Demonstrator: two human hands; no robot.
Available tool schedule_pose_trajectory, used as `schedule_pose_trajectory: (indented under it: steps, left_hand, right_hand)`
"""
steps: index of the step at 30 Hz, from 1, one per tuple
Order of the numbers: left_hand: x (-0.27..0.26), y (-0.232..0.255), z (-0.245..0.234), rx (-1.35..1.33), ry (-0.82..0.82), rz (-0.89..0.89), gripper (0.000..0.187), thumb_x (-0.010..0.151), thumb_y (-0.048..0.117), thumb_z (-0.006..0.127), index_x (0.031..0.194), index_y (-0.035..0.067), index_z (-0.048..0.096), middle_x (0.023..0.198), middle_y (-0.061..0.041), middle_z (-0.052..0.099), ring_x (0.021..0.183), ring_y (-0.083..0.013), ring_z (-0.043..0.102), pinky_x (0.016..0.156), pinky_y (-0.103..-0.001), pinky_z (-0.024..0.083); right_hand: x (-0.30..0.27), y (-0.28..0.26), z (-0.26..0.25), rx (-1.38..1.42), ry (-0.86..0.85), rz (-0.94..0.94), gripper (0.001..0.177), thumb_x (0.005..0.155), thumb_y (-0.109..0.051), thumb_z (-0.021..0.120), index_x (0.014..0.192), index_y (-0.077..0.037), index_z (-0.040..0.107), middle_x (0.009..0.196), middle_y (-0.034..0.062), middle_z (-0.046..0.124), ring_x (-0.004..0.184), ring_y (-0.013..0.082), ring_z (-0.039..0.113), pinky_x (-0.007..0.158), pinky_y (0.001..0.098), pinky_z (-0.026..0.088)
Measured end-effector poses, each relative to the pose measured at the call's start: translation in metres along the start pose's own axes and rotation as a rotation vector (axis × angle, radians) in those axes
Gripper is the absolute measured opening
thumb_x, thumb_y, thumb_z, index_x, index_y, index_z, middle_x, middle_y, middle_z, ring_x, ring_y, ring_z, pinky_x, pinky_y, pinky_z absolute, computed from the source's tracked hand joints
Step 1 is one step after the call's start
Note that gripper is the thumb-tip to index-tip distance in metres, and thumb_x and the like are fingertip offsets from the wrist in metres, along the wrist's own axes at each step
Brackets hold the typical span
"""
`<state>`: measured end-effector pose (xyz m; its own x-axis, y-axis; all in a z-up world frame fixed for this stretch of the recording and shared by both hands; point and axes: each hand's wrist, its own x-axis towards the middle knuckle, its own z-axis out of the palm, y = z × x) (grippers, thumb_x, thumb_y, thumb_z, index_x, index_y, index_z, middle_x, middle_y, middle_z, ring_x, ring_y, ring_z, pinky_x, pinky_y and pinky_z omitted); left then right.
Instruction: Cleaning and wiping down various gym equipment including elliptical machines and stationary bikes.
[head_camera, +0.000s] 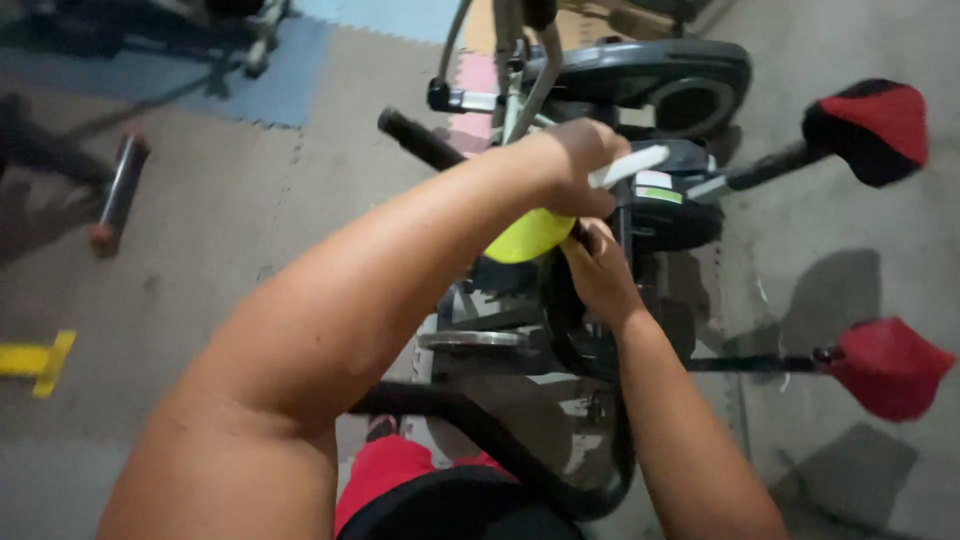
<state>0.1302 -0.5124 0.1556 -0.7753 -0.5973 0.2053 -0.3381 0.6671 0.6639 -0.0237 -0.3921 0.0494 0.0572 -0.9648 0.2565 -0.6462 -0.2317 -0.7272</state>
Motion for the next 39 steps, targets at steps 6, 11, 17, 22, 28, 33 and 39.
schedule_pose_trajectory:
  steps: [6, 11, 17, 22, 28, 33, 39]
  left_hand:
    - [-0.007, -0.020, 0.002, 0.003, -0.096, 0.256, 0.046, 0.071, 0.037, 0.079, 0.105, 0.009, 0.069, 0.101, -0.016, 0.073, 0.095, -0.0346, 0.070, 0.082, -0.041, 0.056]
    - [-0.027, -0.020, -0.007, -0.002, -0.083, 0.381, 0.036, 0.070, 0.035, 0.078, 0.096, 0.011, 0.070, 0.096, -0.015, 0.073, 0.095, -0.0370, 0.069, 0.081, -0.044, 0.055]
    - [-0.037, -0.020, -0.015, -0.018, -0.103, 0.089, 0.025, 0.075, 0.032, 0.071, 0.092, 0.014, 0.071, 0.092, -0.012, 0.074, 0.092, -0.0352, 0.071, 0.078, -0.046, 0.057]
    - [-0.032, -0.028, -0.003, 0.062, -0.114, 0.076, 0.026, 0.076, 0.032, 0.070, 0.092, 0.011, 0.069, 0.096, -0.013, 0.074, 0.095, -0.0362, 0.070, 0.079, -0.048, 0.056]
    - [-0.035, -0.039, -0.002, 0.068, -0.155, 0.097, 0.030, 0.074, 0.032, 0.070, 0.096, 0.010, 0.066, 0.100, -0.014, 0.072, 0.097, -0.0378, 0.068, 0.080, -0.049, 0.055]
    - [-0.038, -0.040, -0.002, 0.024, -0.187, 0.168, 0.030, 0.073, 0.032, 0.070, 0.093, 0.010, 0.065, 0.095, -0.013, 0.072, 0.094, -0.0374, 0.069, 0.079, -0.048, 0.055]
    - [-0.050, -0.011, -0.016, 0.098, -0.249, 0.171, 0.023, 0.070, 0.030, 0.070, 0.081, 0.010, 0.067, 0.089, -0.014, 0.073, 0.088, -0.0373, 0.070, 0.077, -0.047, 0.056]
  right_hand:
    - [0.005, 0.121, -0.019, -0.480, 0.043, 0.137, 0.036, 0.101, -0.028, 0.061, 0.126, -0.003, 0.066, 0.128, 0.0218, 0.064, 0.123, 0.0439, 0.056, 0.102, 0.0517, 0.038]
    - [0.004, 0.083, -0.006, -0.723, 0.247, 0.269, 0.037, 0.093, -0.038, 0.068, 0.117, -0.009, 0.069, 0.131, 0.0245, 0.062, 0.126, 0.0453, 0.055, 0.103, 0.0515, 0.040]
    - [-0.016, 0.035, 0.030, 0.205, 0.264, 0.429, 0.041, 0.103, -0.026, 0.059, 0.135, 0.000, 0.063, 0.125, 0.0155, 0.068, 0.114, 0.0219, 0.061, 0.102, 0.0362, 0.046]
    - [-0.047, -0.073, 0.031, 0.246, 0.229, 0.338, 0.043, 0.098, -0.011, 0.060, 0.139, -0.001, 0.056, 0.135, 0.0087, 0.064, 0.125, 0.0187, 0.057, 0.109, 0.0334, 0.042]
    - [-0.143, -0.089, -0.009, 0.054, 0.038, 0.263, 0.066, 0.079, 0.005, 0.052, 0.144, -0.004, 0.054, 0.139, 0.0130, 0.062, 0.131, 0.0234, 0.056, 0.111, 0.0349, 0.042]
    - [-0.217, -0.031, -0.051, -0.423, -0.122, 0.473, 0.077, 0.063, 0.006, 0.051, 0.138, -0.008, 0.062, 0.147, 0.0135, 0.062, 0.141, 0.0288, 0.054, 0.120, 0.0384, 0.039]
    - [-0.221, -0.007, -0.018, -0.346, 0.428, 0.510, 0.067, 0.080, 0.000, 0.053, 0.147, -0.003, 0.051, 0.150, 0.0201, 0.052, 0.144, 0.0338, 0.044, 0.120, 0.0408, 0.031]
